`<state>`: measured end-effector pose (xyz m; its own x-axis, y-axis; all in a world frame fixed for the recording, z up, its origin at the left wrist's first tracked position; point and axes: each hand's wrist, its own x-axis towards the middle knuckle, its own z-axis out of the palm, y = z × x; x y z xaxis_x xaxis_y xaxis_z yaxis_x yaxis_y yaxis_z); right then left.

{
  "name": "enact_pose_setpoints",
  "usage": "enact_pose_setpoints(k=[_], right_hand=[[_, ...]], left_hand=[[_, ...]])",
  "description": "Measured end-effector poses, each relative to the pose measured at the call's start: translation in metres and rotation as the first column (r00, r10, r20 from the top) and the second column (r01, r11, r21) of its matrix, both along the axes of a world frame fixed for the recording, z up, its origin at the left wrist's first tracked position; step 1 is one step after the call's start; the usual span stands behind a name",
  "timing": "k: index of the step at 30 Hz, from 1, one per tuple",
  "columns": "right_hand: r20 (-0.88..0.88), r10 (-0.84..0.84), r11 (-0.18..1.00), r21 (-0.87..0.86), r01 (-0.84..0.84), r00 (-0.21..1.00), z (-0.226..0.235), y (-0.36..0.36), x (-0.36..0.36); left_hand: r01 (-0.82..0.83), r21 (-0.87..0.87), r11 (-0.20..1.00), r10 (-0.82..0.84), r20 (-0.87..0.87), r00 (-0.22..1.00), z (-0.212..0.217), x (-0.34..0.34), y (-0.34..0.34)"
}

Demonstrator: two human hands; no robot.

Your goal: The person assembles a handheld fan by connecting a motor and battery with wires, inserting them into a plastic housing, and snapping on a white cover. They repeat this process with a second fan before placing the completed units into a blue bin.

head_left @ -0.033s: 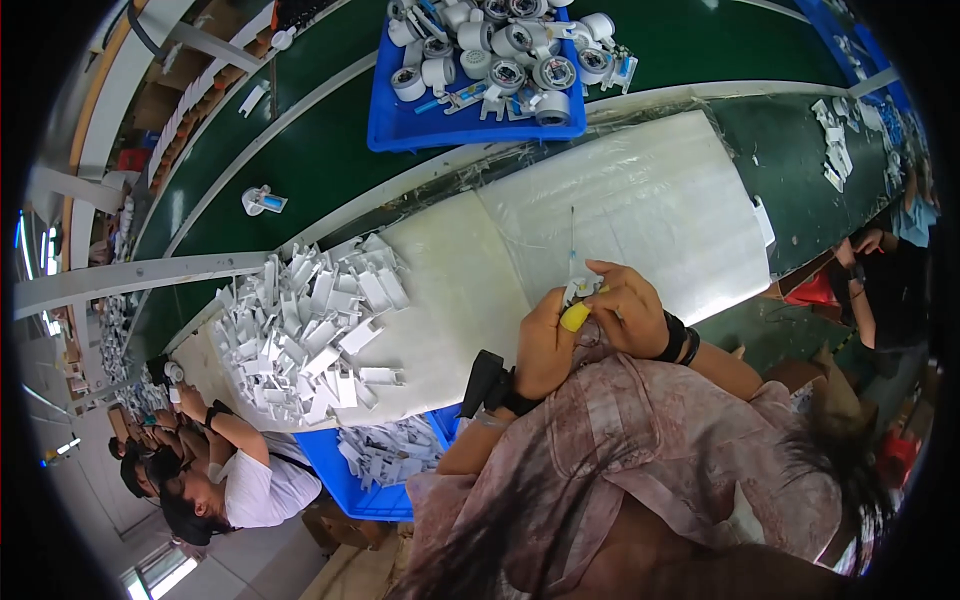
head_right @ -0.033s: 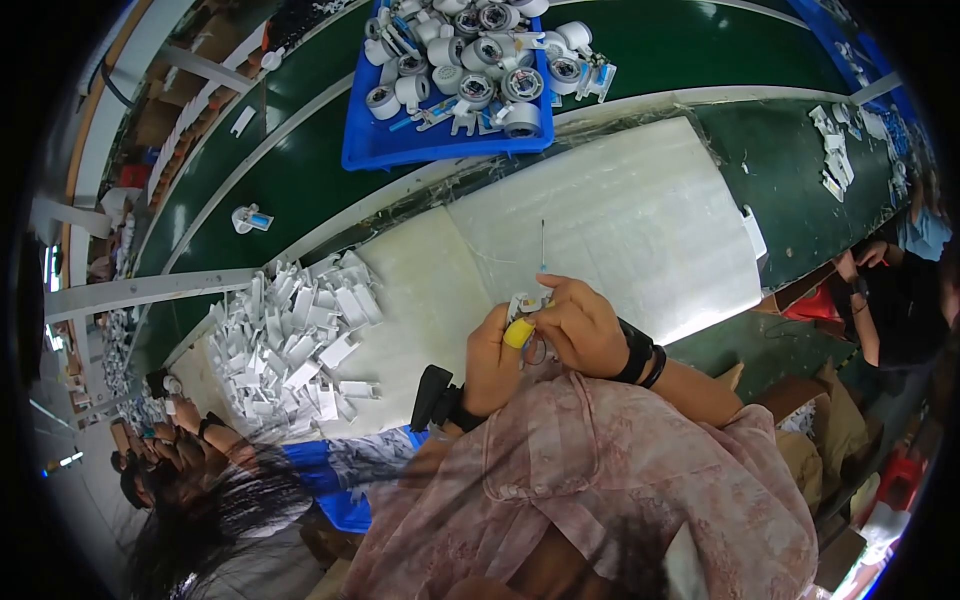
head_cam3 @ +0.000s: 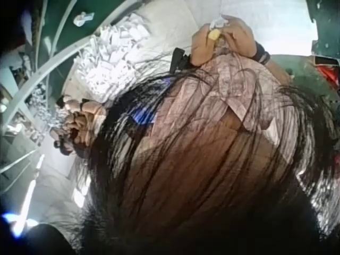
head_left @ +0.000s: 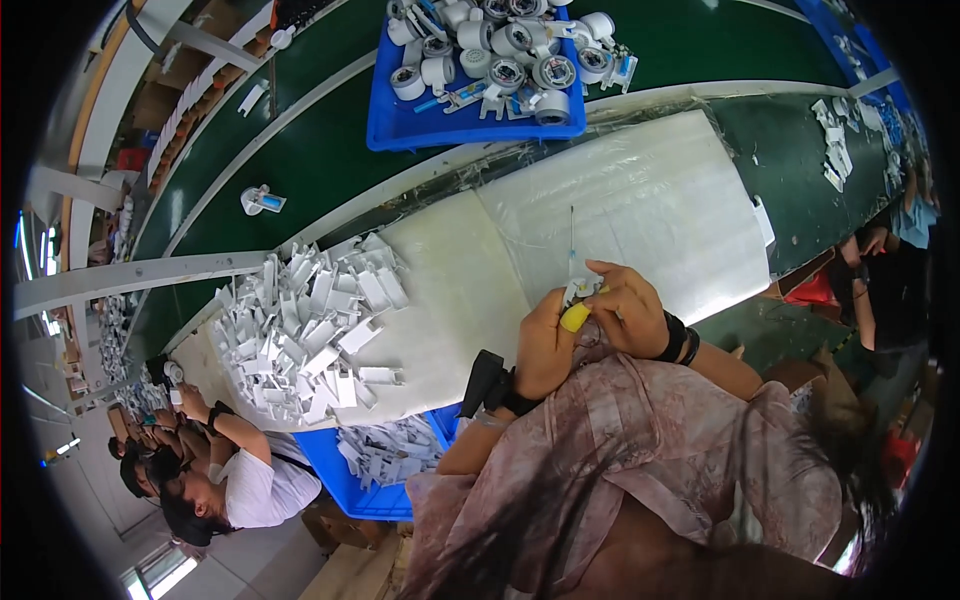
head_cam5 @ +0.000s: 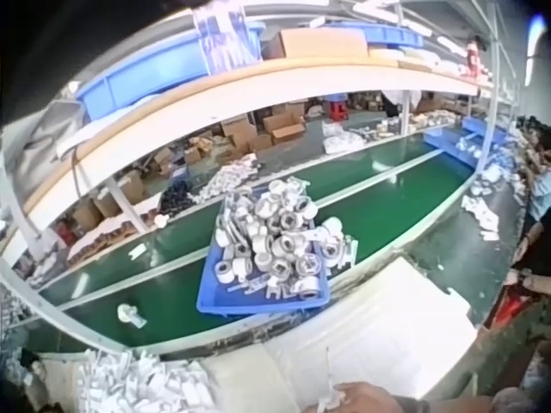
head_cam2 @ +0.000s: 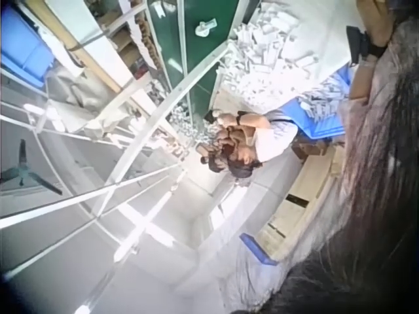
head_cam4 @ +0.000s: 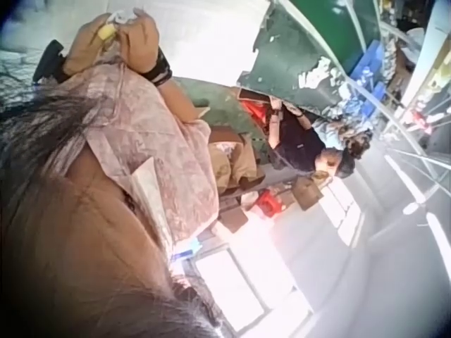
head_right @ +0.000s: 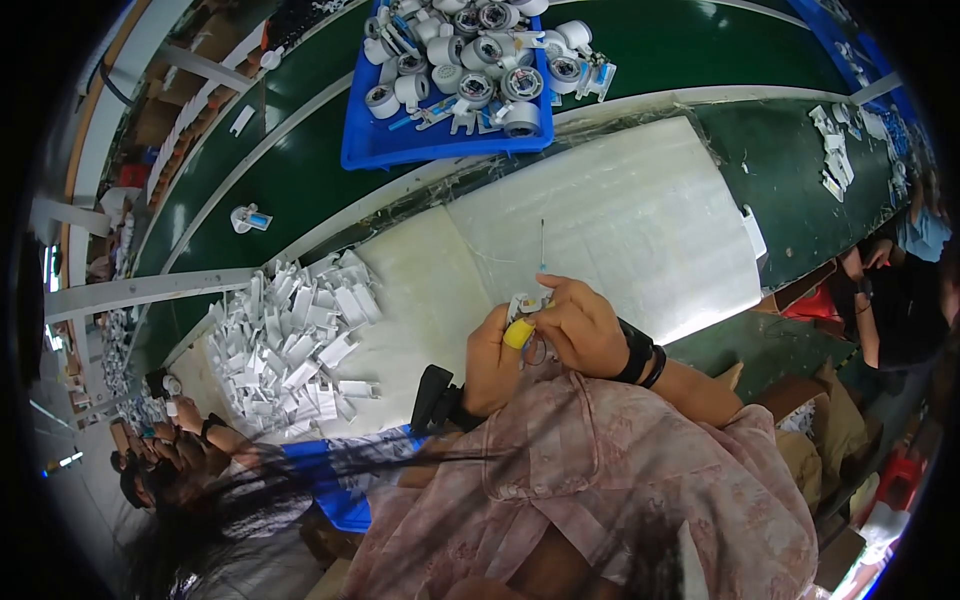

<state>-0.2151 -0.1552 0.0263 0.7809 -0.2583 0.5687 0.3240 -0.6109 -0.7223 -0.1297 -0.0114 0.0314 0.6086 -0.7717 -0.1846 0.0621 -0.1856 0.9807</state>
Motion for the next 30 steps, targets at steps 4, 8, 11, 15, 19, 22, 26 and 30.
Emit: enact_pose_setpoints(k=[4,8,11,15,19,22,26,30], right_hand=[[-0.006,0.023,1.0,0.01,-0.023,1.0,-0.005,-0.001,-0.003],[-0.011,0.012,1.0,0.022,-0.011,1.0,-0.006,0.001,-0.004],[-0.025,0.022,0.999,0.026,-0.021,0.999,-0.003,0.002,-0.006],[-0.001,0.013,1.0,0.023,-0.013,1.0,-0.005,-0.001,-0.009],[0.01,0.032,0.999,0.023,-0.032,0.999,-0.008,-0.002,-0.011],[-0.003,0.002,0.999,0.037,-0.002,1.0,-0.008,0.001,-0.012],[0.003,-0.01,0.999,0.037,0.01,1.0,-0.008,0.005,-0.012],[0.003,-0.029,0.999,0.037,0.029,1.0,-0.01,0.008,-0.012]], left_hand=[[0.018,-0.028,0.999,-0.019,-0.05,0.999,-0.005,-0.001,0.002],[0.023,0.011,1.0,-0.023,0.042,0.999,0.004,0.001,0.001],[0.04,0.037,0.999,-0.043,0.081,0.996,0.004,0.001,0.001],[0.091,0.026,0.996,-0.093,0.094,0.991,0.005,0.004,0.002],[0.128,0.052,0.99,-0.132,0.073,0.989,0.005,0.005,0.003],[0.123,0.065,0.99,-0.128,0.072,0.989,0.005,0.002,0.001],[0.081,0.086,0.993,-0.085,0.041,0.996,0.007,-0.001,0.003],[0.064,0.073,0.995,-0.073,0.119,0.99,0.005,-0.002,0.004]])
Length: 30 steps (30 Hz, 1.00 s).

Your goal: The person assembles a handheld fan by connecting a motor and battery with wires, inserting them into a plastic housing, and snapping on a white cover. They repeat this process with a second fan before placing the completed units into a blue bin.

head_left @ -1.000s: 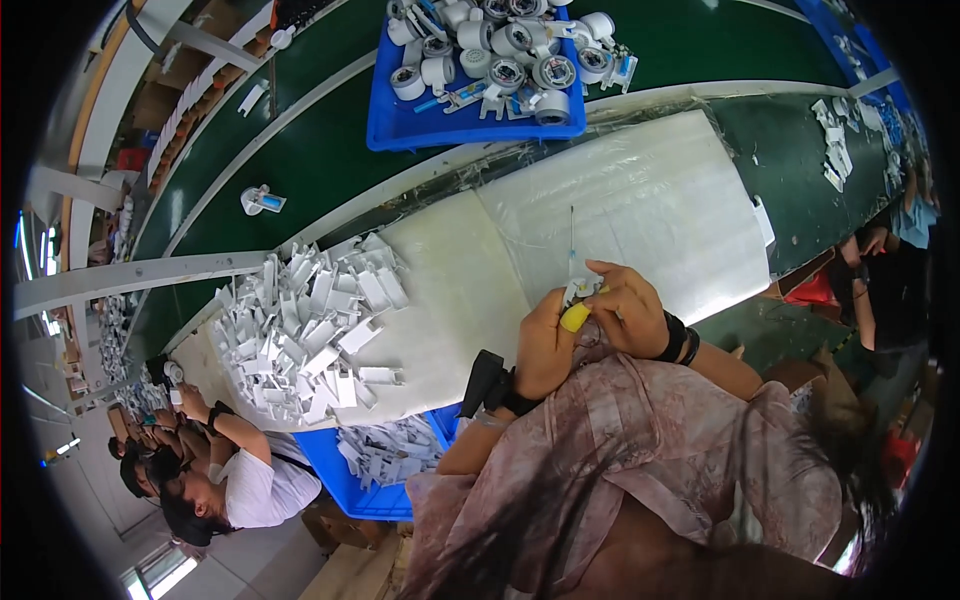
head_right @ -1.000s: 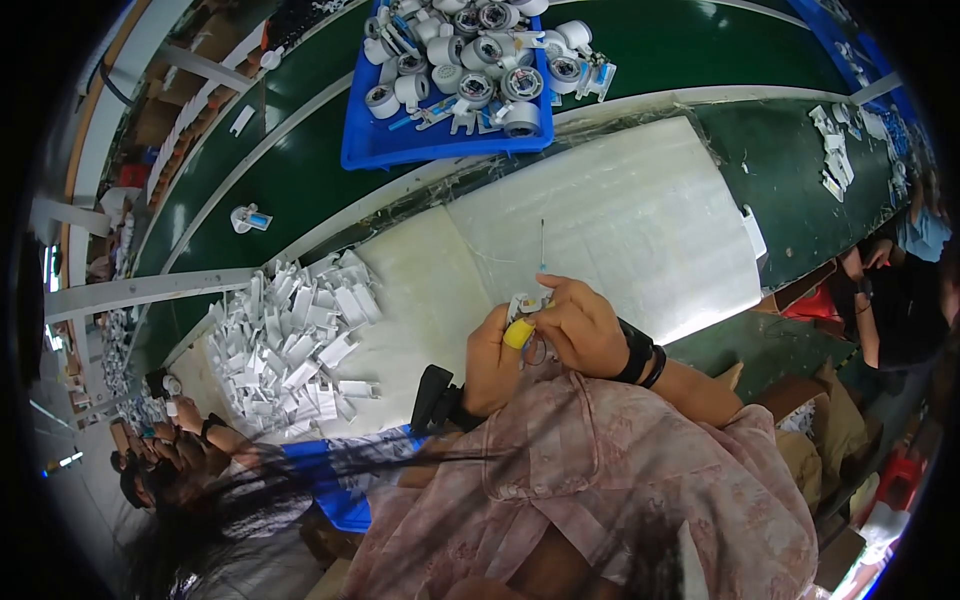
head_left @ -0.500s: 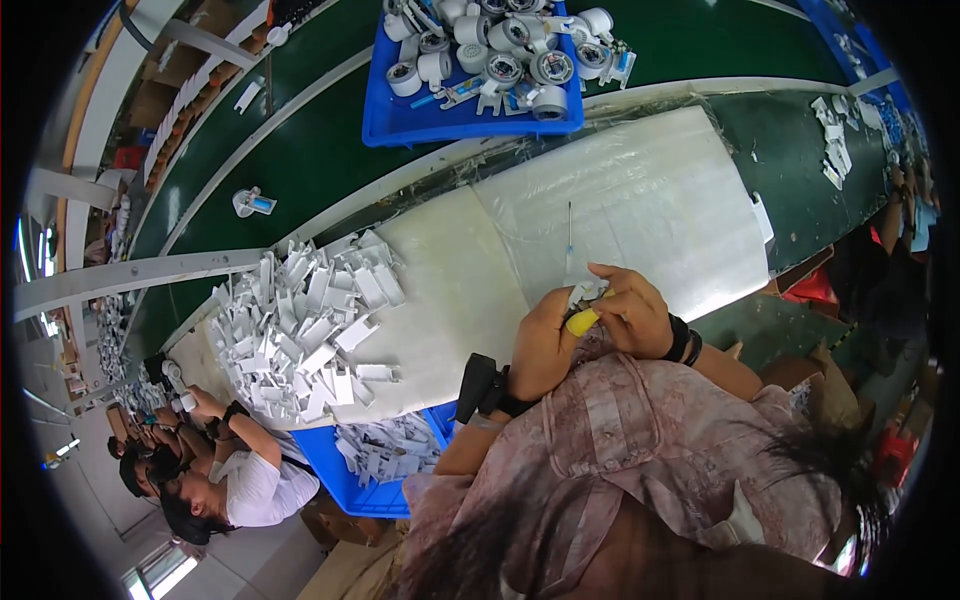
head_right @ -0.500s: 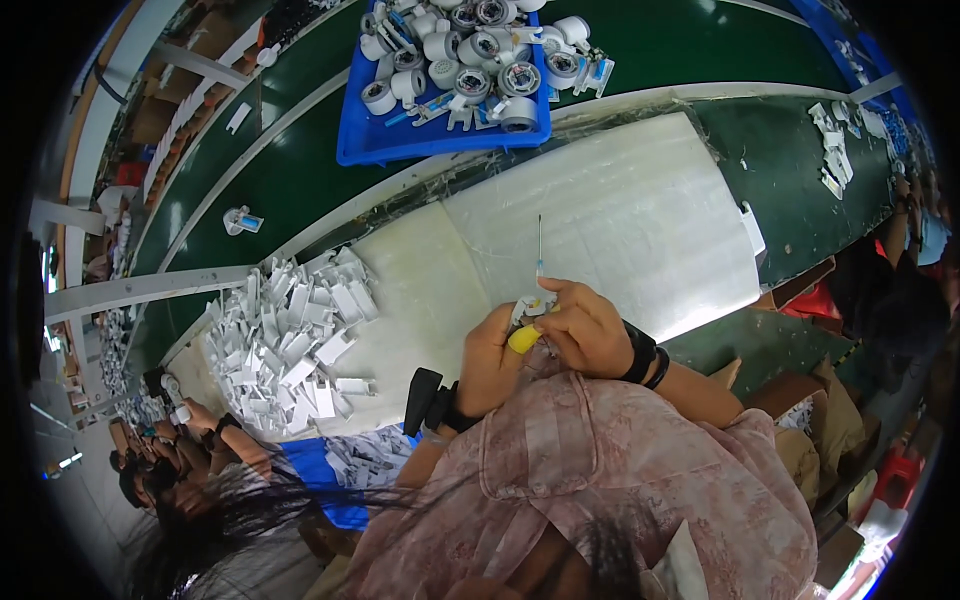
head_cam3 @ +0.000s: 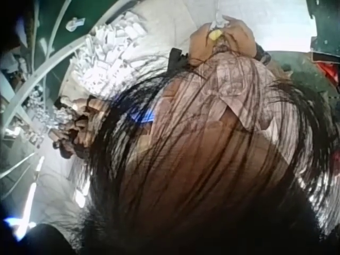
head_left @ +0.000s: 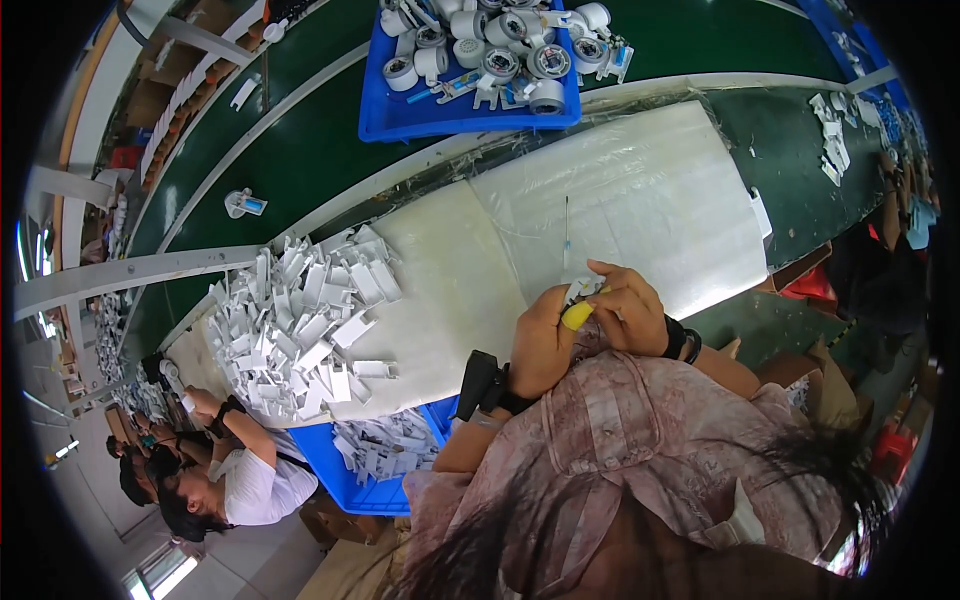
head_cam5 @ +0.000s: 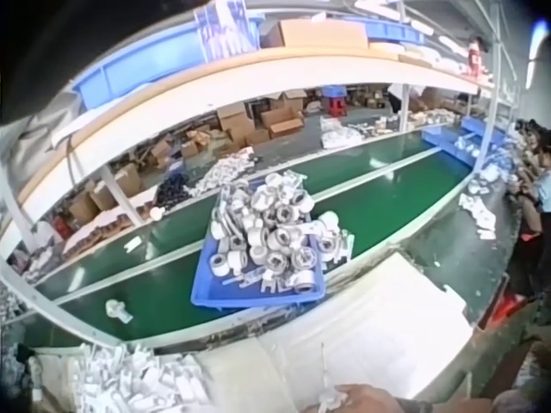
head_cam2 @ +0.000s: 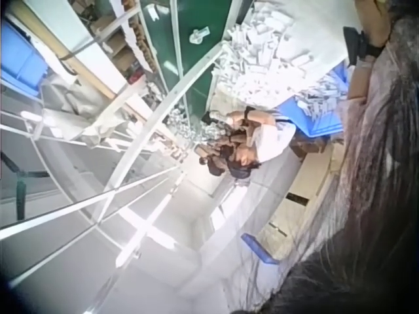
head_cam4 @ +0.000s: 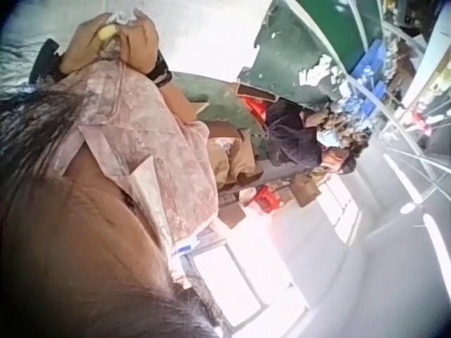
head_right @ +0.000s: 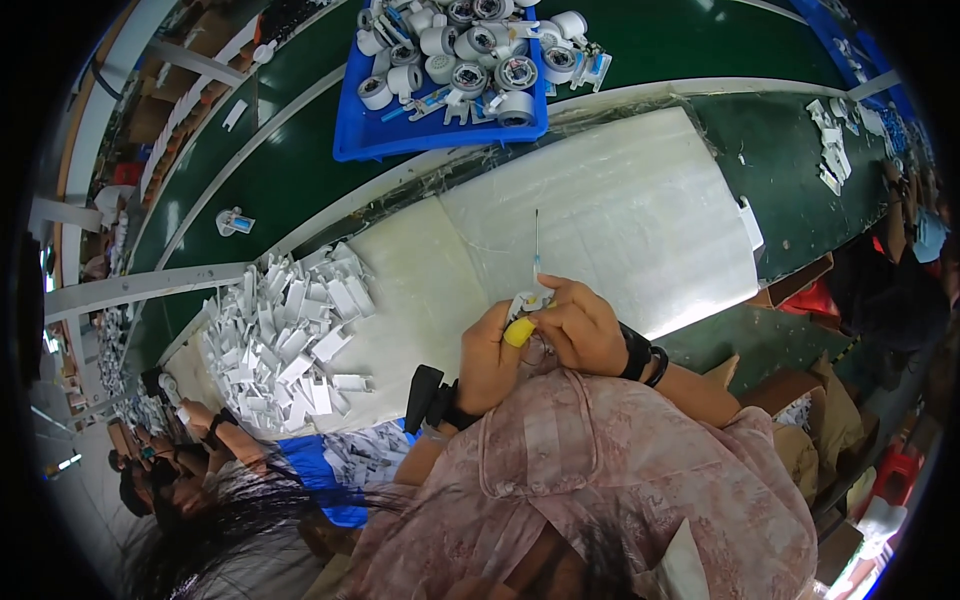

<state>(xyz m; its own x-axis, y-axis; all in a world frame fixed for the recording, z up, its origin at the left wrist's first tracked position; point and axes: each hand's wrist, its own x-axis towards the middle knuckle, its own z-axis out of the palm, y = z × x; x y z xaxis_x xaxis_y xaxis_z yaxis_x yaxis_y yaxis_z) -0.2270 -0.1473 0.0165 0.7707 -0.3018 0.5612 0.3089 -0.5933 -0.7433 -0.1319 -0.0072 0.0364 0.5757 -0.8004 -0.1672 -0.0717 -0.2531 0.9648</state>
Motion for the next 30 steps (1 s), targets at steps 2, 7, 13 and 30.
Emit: enact_pose_setpoints(k=[2,7,13,30], right_hand=[[-0.004,-0.008,1.0,-0.003,0.008,1.0,0.0,0.001,0.001],[-0.056,0.006,1.0,0.012,-0.005,0.998,0.002,0.003,0.004],[-0.103,-0.009,0.99,-0.138,-0.005,0.995,0.001,-0.003,0.027],[-0.353,-0.206,0.871,0.359,0.335,0.913,-0.072,-0.168,0.103]], left_hand=[[-0.008,0.011,1.0,0.008,0.018,1.0,-0.001,0.0,0.001],[-0.014,0.041,0.999,0.012,0.053,0.999,0.001,0.004,0.003],[-0.111,-0.042,0.993,0.111,-0.011,0.994,-0.002,0.02,0.0],[-0.78,-0.193,0.595,0.748,-0.224,0.625,-0.074,0.319,0.054]])
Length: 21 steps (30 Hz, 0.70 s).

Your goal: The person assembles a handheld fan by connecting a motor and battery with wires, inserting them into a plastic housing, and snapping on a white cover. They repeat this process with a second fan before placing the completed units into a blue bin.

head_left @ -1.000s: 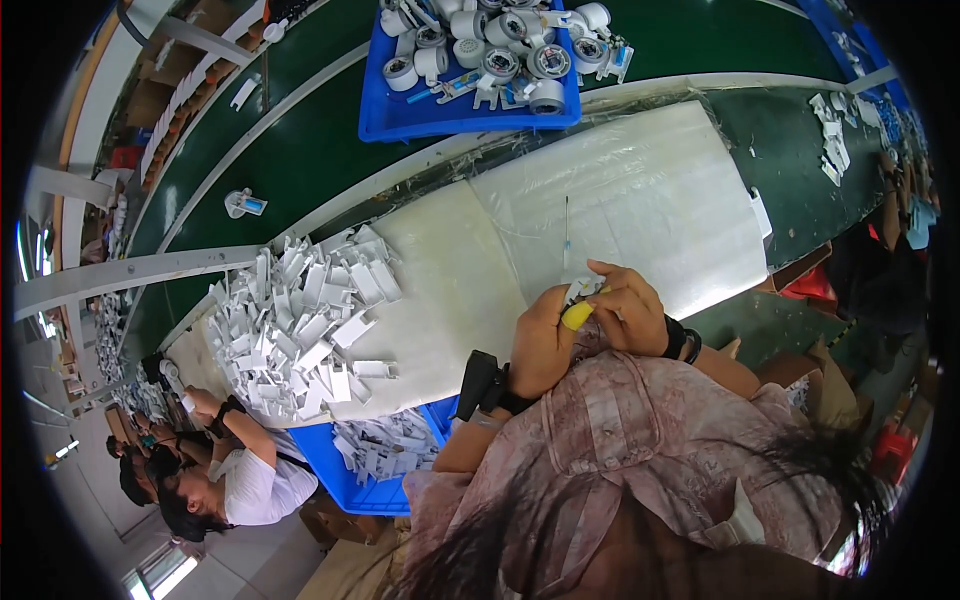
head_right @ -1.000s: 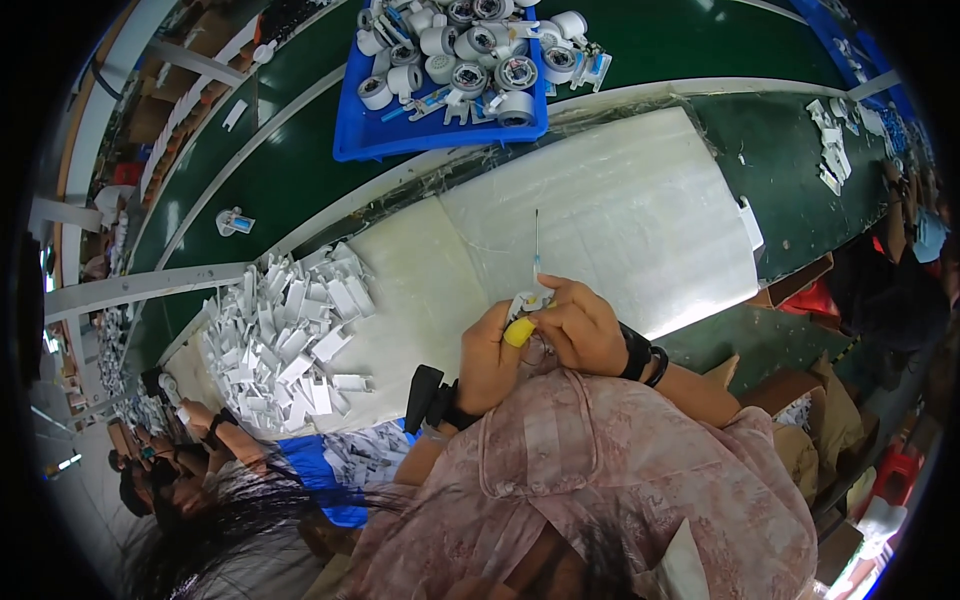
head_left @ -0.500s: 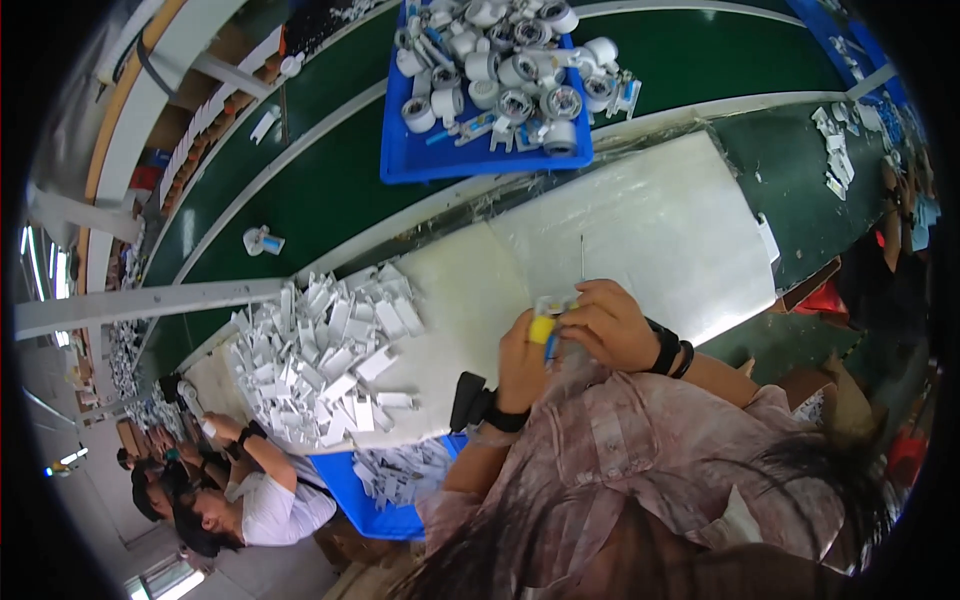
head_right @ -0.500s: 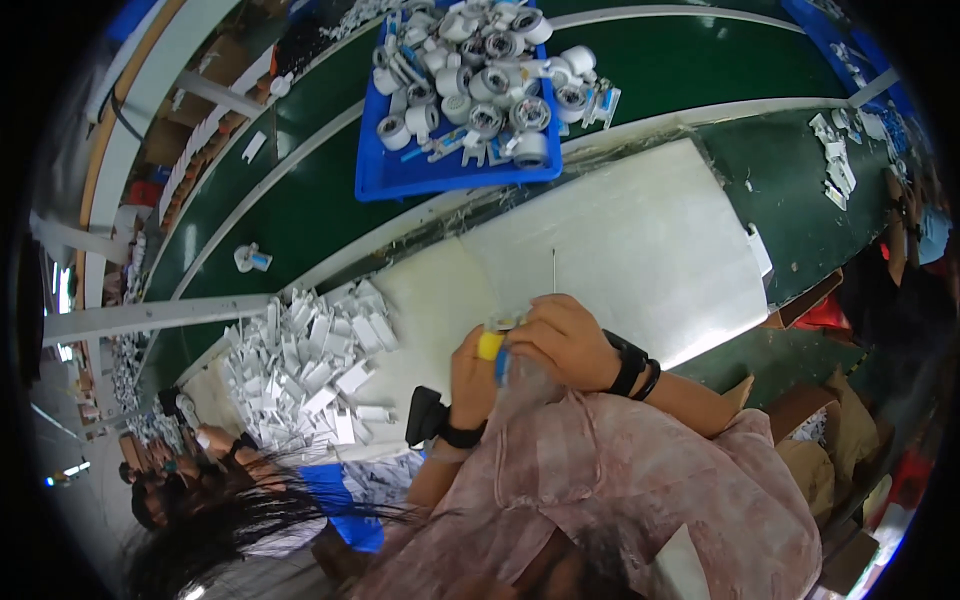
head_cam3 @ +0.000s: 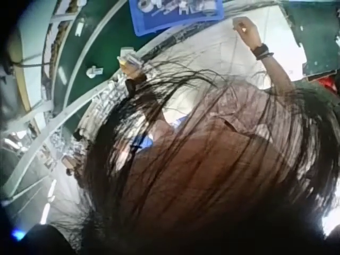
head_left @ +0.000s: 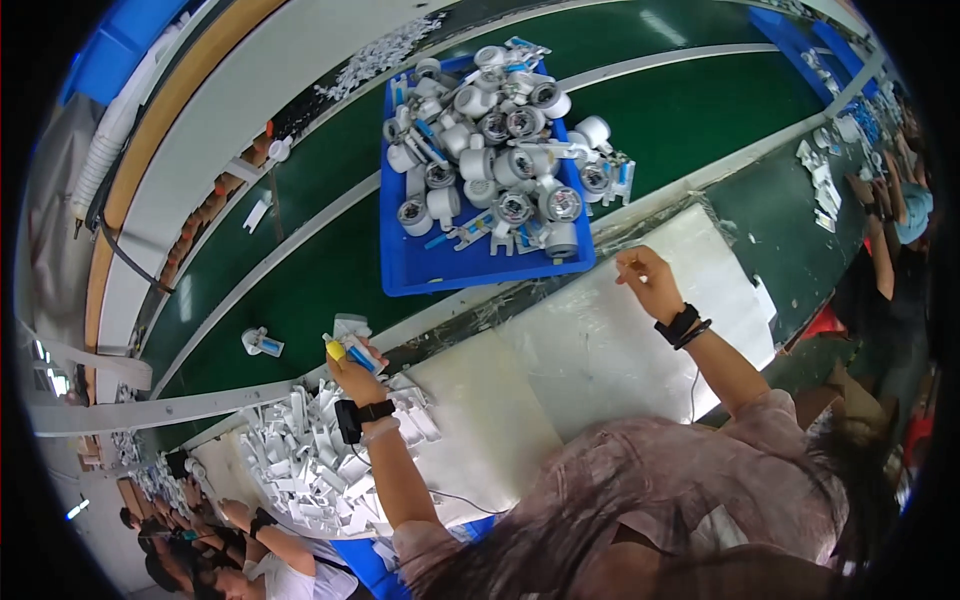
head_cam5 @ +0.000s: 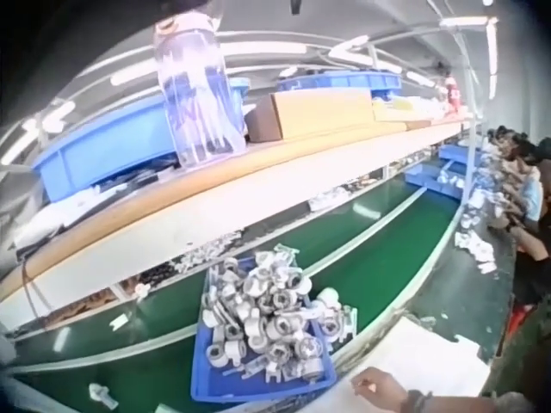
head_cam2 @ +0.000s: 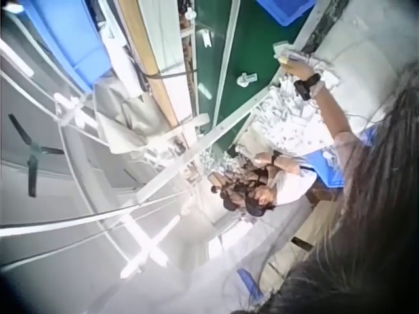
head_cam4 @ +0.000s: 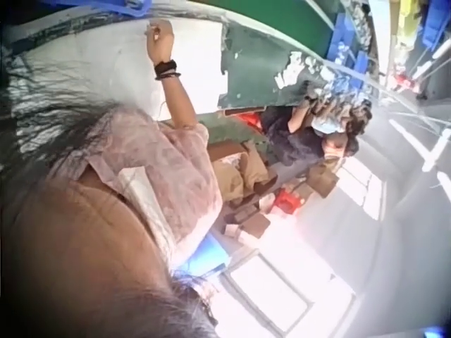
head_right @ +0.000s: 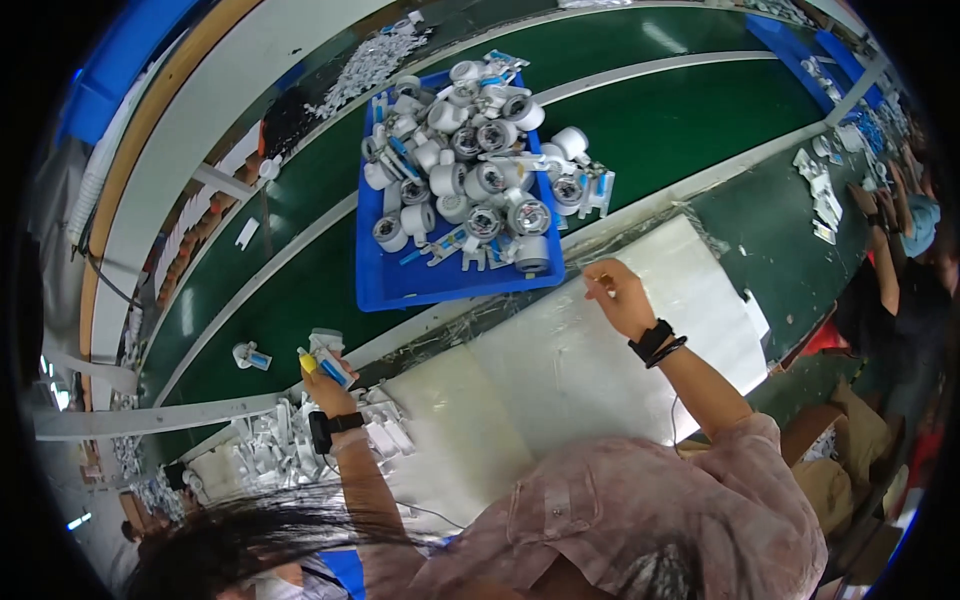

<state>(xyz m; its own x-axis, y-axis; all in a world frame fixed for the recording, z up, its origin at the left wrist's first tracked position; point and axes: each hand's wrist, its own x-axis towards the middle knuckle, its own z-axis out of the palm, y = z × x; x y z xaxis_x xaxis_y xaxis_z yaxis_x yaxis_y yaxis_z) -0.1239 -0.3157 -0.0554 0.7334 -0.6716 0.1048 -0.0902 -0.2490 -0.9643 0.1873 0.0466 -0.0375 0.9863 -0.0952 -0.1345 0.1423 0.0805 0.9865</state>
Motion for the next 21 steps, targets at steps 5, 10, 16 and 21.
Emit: enact_pose_setpoints(k=[5,10,16,21], right_hand=[[-0.051,-0.042,0.997,0.069,0.045,0.998,-0.007,-0.008,0.008],[0.012,0.212,0.861,0.472,-0.192,0.977,0.004,0.041,0.008],[0.365,0.48,0.271,0.803,-0.531,0.798,0.054,0.113,0.022],[0.318,0.583,0.538,0.538,-0.649,0.748,0.071,0.116,0.012]], left_hand=[[0.159,-0.186,0.97,-0.179,-0.096,0.979,0.015,-0.016,-0.014],[0.368,-0.164,0.915,-0.378,-0.032,0.925,0.047,-0.094,-0.035],[0.524,-0.368,0.768,-0.599,-0.122,0.792,0.067,-0.171,-0.046],[0.611,-0.269,0.745,-0.656,-0.127,0.744,0.077,-0.202,-0.043]])
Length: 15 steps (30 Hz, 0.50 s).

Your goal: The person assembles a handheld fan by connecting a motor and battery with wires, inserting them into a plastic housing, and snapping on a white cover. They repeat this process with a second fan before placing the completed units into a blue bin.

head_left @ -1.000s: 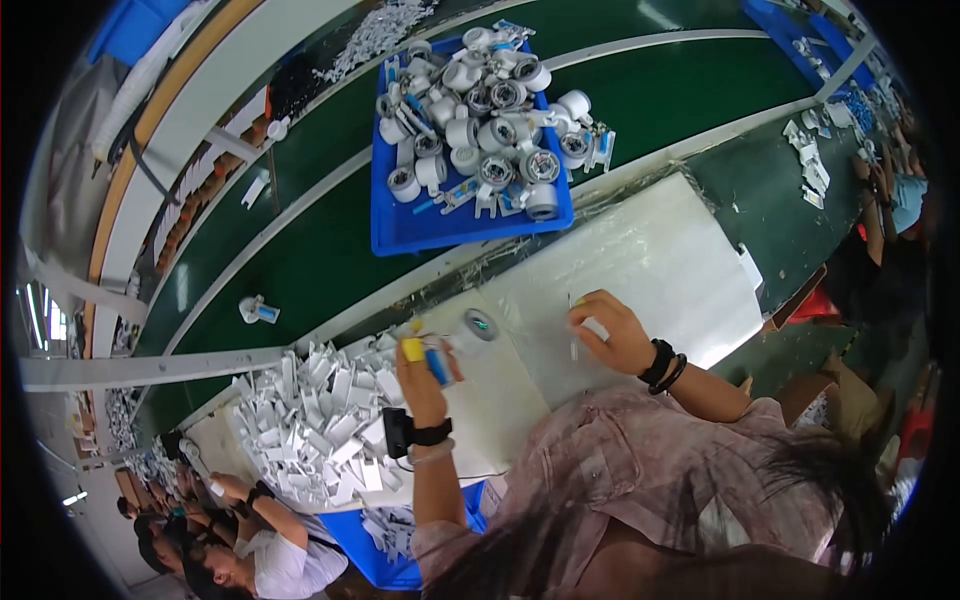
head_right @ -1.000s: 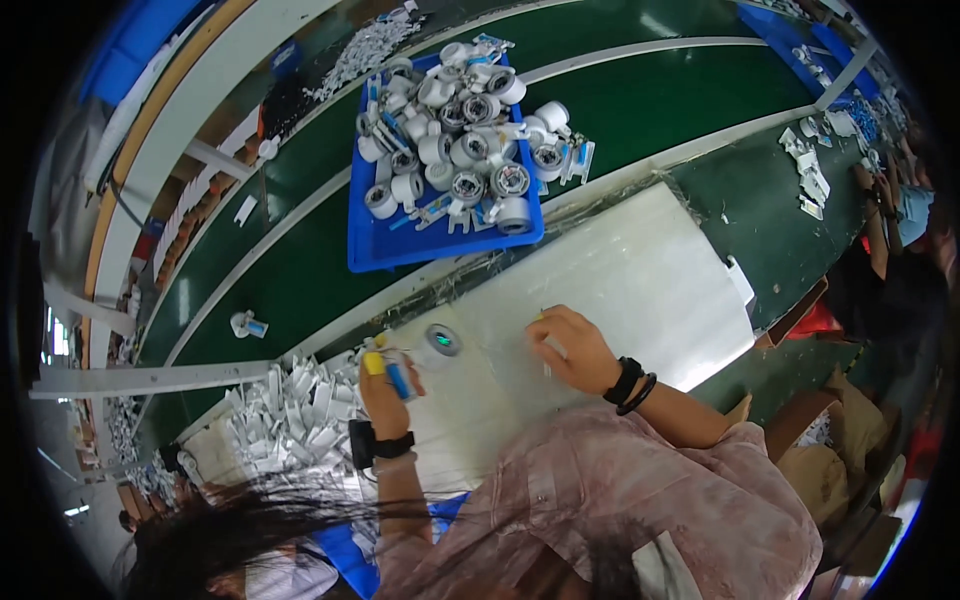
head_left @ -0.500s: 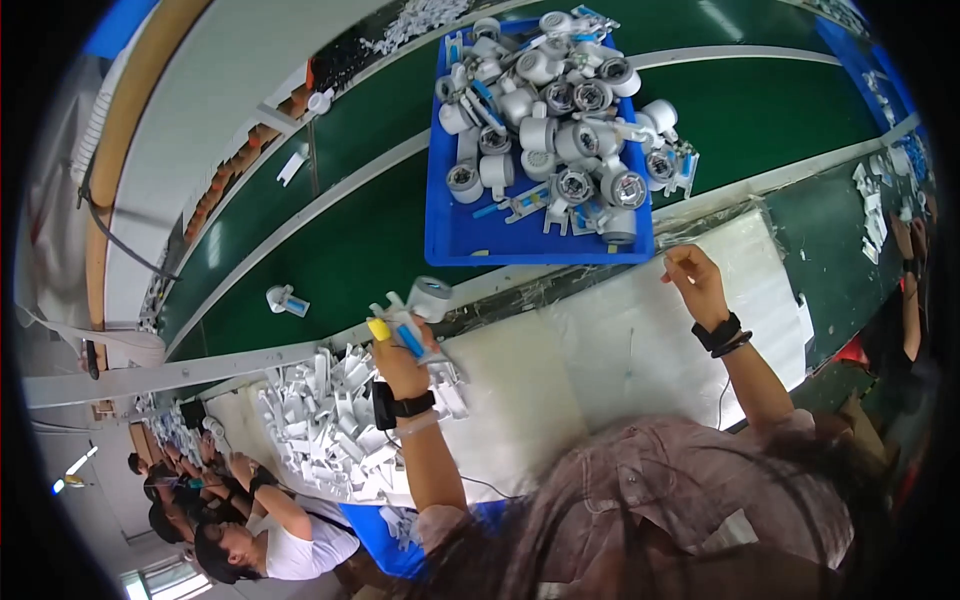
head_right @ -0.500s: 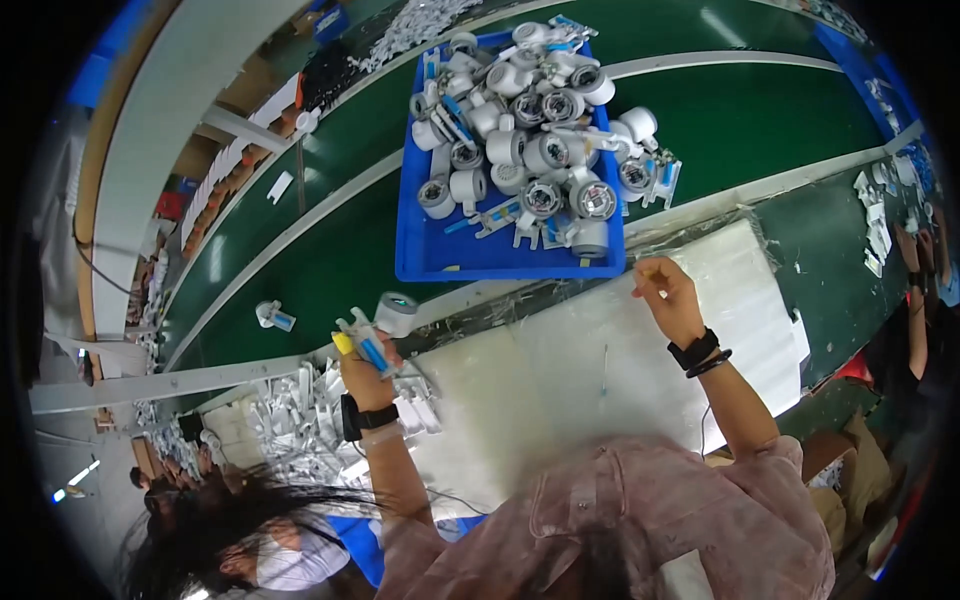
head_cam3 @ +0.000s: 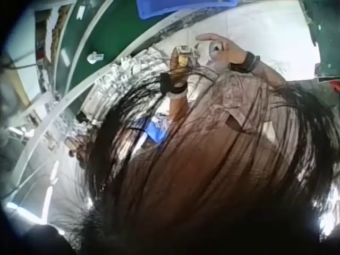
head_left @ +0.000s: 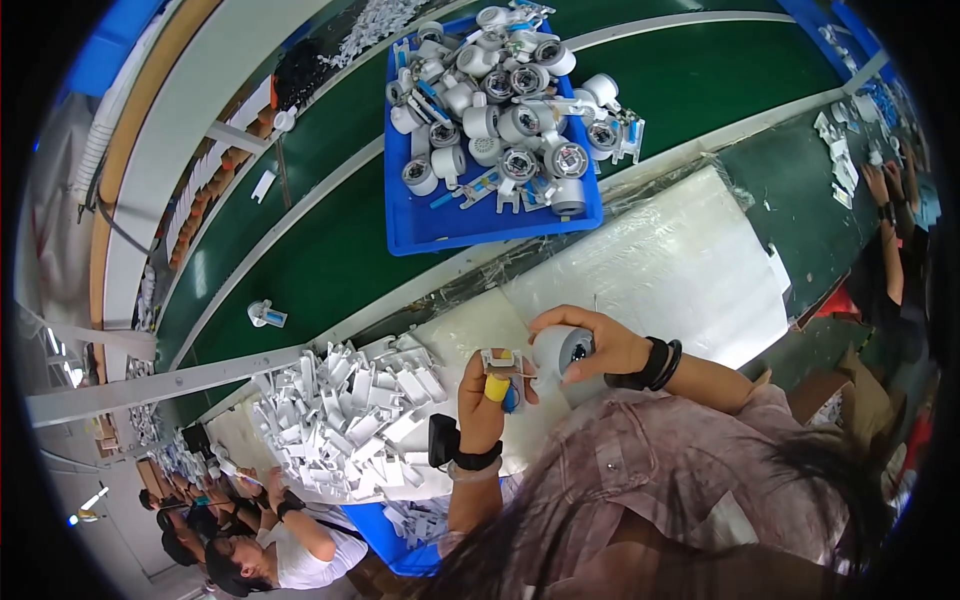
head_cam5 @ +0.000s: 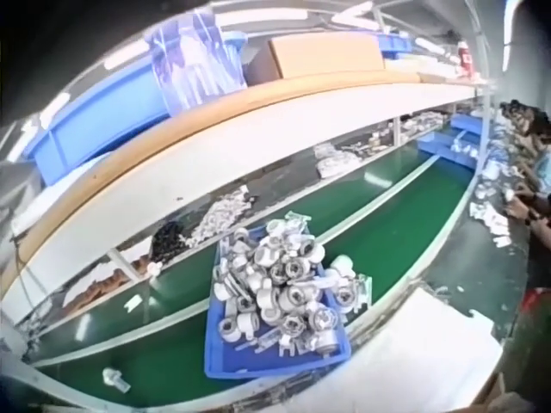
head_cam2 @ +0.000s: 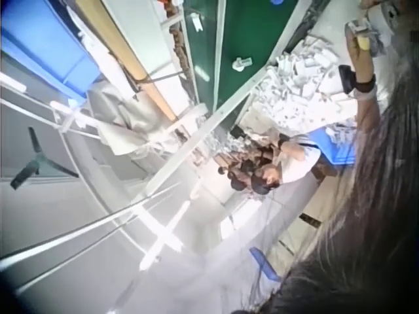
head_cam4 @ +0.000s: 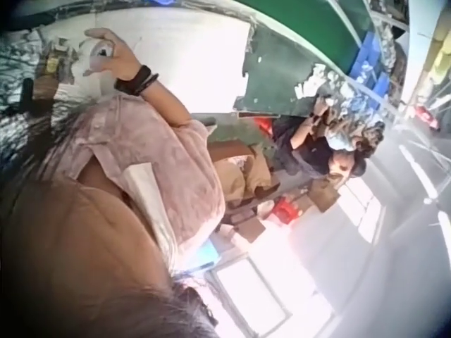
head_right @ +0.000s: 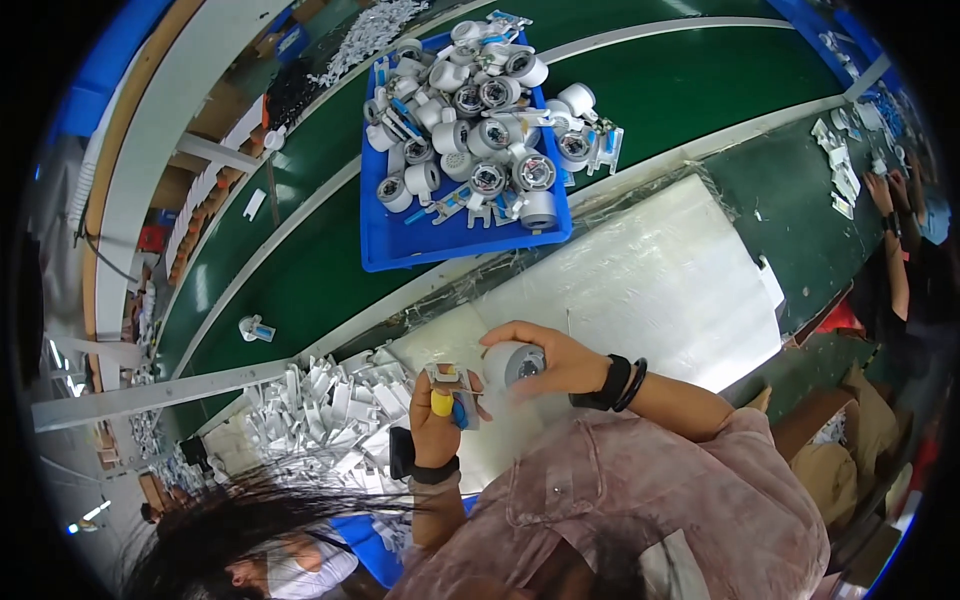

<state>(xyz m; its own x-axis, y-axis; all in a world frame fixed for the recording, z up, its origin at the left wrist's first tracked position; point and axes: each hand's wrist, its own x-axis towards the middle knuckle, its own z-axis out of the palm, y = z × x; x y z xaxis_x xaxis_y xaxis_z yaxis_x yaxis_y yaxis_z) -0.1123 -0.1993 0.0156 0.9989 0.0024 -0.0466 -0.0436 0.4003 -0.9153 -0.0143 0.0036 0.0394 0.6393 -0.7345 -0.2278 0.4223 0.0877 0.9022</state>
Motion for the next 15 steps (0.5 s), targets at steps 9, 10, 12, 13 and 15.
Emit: enact_pose_setpoints(k=[9,10,12,13,15], right_hand=[[-0.078,-0.159,0.975,-0.172,0.144,0.984,0.02,0.002,-0.034],[-0.072,-0.196,0.968,-0.17,0.182,0.978,0.019,0.004,-0.036],[-0.114,-0.2,0.966,-0.187,0.176,0.973,0.018,0.007,-0.041],[-0.162,-0.202,0.965,-0.201,0.168,0.966,0.019,0.008,-0.044],[-0.204,-0.195,0.973,-0.166,0.163,0.959,0.024,0.011,-0.049]], left_hand=[[-0.001,0.186,0.983,-0.03,0.166,0.986,0.008,-0.024,0.012],[-0.009,0.188,0.982,-0.027,0.188,0.982,0.009,-0.027,0.013],[-0.011,0.2,0.98,-0.023,0.169,0.985,0.012,-0.033,0.013],[-0.013,0.216,0.976,-0.019,0.146,0.989,0.013,-0.035,0.014],[-0.033,0.215,0.976,-0.003,0.163,0.987,0.01,-0.041,0.018]])
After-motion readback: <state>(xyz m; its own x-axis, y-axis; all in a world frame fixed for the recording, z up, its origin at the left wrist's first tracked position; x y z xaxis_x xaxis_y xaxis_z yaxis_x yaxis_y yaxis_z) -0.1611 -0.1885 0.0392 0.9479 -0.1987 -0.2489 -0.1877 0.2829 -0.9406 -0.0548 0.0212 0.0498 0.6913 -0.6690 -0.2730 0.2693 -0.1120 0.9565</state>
